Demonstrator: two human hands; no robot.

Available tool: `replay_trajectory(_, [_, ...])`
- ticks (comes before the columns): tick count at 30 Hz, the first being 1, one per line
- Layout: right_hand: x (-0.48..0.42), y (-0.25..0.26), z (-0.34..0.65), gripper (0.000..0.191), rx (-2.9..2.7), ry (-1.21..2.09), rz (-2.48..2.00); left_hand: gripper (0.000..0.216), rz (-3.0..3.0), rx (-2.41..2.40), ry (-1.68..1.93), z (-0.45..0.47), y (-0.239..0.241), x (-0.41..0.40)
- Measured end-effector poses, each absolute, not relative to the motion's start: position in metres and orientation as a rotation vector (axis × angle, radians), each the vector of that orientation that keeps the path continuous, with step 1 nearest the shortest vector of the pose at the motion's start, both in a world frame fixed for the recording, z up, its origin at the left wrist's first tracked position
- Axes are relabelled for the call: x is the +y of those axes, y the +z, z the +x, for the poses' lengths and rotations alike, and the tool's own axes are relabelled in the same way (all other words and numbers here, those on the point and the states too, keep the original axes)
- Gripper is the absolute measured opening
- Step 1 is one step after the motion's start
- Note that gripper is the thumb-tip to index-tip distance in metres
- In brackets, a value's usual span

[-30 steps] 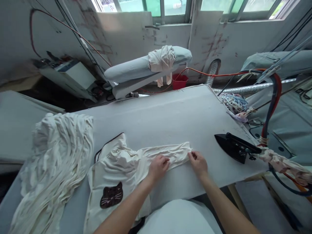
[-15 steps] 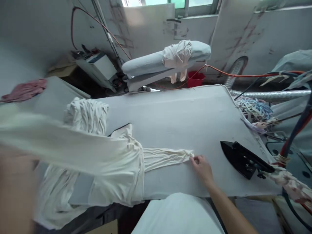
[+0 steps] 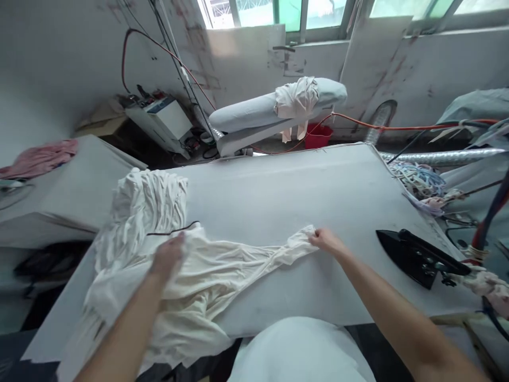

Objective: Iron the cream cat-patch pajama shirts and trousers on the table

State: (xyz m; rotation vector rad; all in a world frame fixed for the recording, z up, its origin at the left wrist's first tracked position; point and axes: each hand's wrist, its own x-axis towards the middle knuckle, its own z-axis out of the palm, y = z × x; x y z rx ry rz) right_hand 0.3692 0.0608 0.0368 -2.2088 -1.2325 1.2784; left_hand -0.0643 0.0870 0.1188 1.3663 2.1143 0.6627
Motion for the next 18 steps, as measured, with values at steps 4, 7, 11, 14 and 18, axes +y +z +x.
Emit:
replay_trajectory(4, [0.055,0.073,0.370,0.040,-1.141,1.248,-2.094,0.046,1.470,1.753,0.703,0.014,0.099,0.112])
replay_trajectory(7, [0.047,0.100,0.377,0.050,-0.908,1.301,-1.824,0.045,1.633,1.327,0.805,0.107,0.102,0.102])
replay_trajectory(11, [-0.004,0.101,0.395,0.062,-0.698,1.271,-1.776,0.044,1.749,1.032,0.819,0.226,0.085,0.037])
replay_trajectory(14, [-0.058,0.093,0.437,0.063,-0.842,1.080,-2.028,0.049,1.863,0.899,0.626,0.278,0.050,-0.018])
replay_trajectory(18, [-0.093,0.087,0.545,0.072,-1.249,0.244,-2.238,0.036,1.891,0.905,0.516,0.247,0.018,-0.019])
